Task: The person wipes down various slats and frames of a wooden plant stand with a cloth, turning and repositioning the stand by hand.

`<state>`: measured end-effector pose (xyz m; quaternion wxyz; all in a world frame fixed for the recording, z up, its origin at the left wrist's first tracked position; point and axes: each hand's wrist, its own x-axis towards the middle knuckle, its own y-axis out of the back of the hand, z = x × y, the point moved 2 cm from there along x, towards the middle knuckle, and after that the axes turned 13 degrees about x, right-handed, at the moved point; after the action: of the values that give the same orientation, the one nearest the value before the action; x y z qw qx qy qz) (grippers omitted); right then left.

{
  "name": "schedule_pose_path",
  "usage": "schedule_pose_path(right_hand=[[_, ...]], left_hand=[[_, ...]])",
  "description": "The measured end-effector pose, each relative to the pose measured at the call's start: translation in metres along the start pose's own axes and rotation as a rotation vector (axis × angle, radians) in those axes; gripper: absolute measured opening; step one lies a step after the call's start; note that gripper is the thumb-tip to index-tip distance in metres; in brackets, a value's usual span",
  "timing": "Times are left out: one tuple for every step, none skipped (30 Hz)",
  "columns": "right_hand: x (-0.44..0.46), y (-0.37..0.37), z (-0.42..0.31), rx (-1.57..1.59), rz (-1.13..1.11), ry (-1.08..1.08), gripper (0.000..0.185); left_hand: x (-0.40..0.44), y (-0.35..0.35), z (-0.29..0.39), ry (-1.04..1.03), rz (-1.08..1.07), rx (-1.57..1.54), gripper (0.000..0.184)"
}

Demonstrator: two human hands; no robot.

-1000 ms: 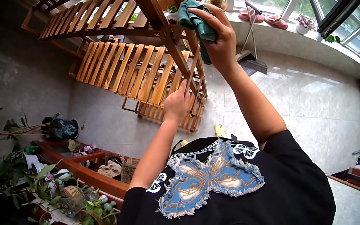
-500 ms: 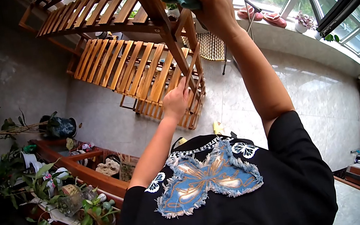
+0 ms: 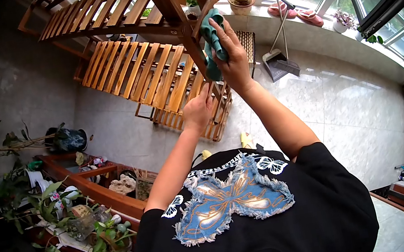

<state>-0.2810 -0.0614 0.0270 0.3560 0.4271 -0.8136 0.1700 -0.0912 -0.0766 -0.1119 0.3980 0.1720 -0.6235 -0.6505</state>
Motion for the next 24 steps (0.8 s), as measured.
schedule_pose_path(right_hand=[[-0.013, -0.003, 0.0, 0.001, -0.055, 0.012, 0.066], [-0.021, 0.001, 0.004, 0.165, -0.18, -0.113, 0.059], [-0.021, 0.008, 0.007, 0.166, -0.177, -0.118, 0.059], [-0.019, 0.017, 0.012, 0.13, -0.092, -0.138, 0.057], [-0.014, 0.024, 0.019, 0.092, -0.008, -0.156, 0.055], [0.0, 0.03, 0.024, 0.09, 0.143, -0.123, 0.052], [0.016, 0.037, 0.022, 0.089, 0.213, -0.068, 0.054], [0.033, 0.039, 0.019, 0.036, 0.227, 0.003, 0.055], [0.045, 0.04, 0.019, -0.017, 0.241, 0.076, 0.057], [0.05, 0.036, 0.026, -0.079, 0.183, 0.084, 0.059], [0.052, 0.032, 0.032, -0.142, 0.125, 0.092, 0.062], [0.046, 0.026, 0.039, -0.23, 0.025, 0.094, 0.066], [0.03, 0.02, 0.044, -0.239, 0.031, 0.023, 0.068], [0.014, 0.017, 0.057, -0.274, 0.007, -0.032, 0.068], [-0.003, 0.013, 0.074, -0.308, -0.018, -0.088, 0.068], [-0.02, 0.012, 0.084, -0.391, 0.001, -0.043, 0.063], [-0.031, 0.011, 0.088, -0.421, -0.007, -0.066, 0.062], [-0.04, 0.01, 0.094, -0.445, -0.013, -0.103, 0.063], [-0.05, 0.009, 0.099, -0.469, -0.019, -0.14, 0.063], [-0.06, 0.01, 0.103, -0.467, -0.021, -0.145, 0.063], [-0.068, 0.013, 0.108, -0.495, -0.093, -0.247, 0.058], [-0.075, 0.015, 0.114, -0.522, -0.164, -0.345, 0.054], [-0.082, 0.016, 0.117, -0.548, -0.181, -0.328, 0.051], [-0.081, 0.017, 0.112, -0.549, -0.197, -0.324, 0.051]], left_hand=[[0.001, 0.001, 0.0, -0.003, 0.007, -0.006, 0.049], [0.003, 0.001, 0.001, -0.007, 0.006, -0.004, 0.049], [0.002, 0.002, 0.002, 0.006, -0.017, -0.011, 0.05], [0.001, 0.003, 0.003, 0.017, -0.041, -0.018, 0.051], [0.002, 0.005, 0.003, 0.014, -0.045, -0.017, 0.051], [0.003, 0.005, 0.003, 0.021, -0.063, -0.003, 0.052], [0.003, 0.004, 0.003, 0.028, -0.08, 0.011, 0.053], [0.003, 0.003, 0.002, 0.024, -0.074, 0.014, 0.053], [0.002, 0.003, 0.002, 0.024, -0.077, 0.014, 0.053], [0.002, 0.002, 0.002, 0.024, -0.072, 0.016, 0.053], [0.002, 0.002, 0.001, 0.025, -0.068, 0.018, 0.054], [0.001, 0.001, 0.0, 0.025, -0.07, 0.02, 0.054], [0.001, -0.001, -0.001, 0.017, -0.049, 0.001, 0.054], [0.001, -0.003, -0.001, 0.01, -0.026, -0.018, 0.054], [0.002, -0.004, -0.004, 0.013, -0.026, -0.019, 0.054], [0.002, -0.004, -0.003, 0.013, -0.038, 0.005, 0.054], [0.001, -0.004, -0.003, 0.014, -0.052, 0.03, 0.054], [0.002, -0.002, -0.002, 0.018, -0.057, 0.029, 0.054], [0.004, 0.0, -0.002, 0.025, -0.076, 0.001, 0.054], [0.003, 0.002, -0.001, 0.031, -0.095, -0.026, 0.054], [0.002, 0.003, 0.0, 0.031, -0.096, -0.025, 0.054], [0.003, 0.003, -0.001, 0.029, -0.095, -0.001, 0.054], [0.004, 0.003, 0.0, 0.03, -0.096, 0.023, 0.054], [0.003, 0.002, 0.0, 0.032, -0.099, 0.021, 0.054]])
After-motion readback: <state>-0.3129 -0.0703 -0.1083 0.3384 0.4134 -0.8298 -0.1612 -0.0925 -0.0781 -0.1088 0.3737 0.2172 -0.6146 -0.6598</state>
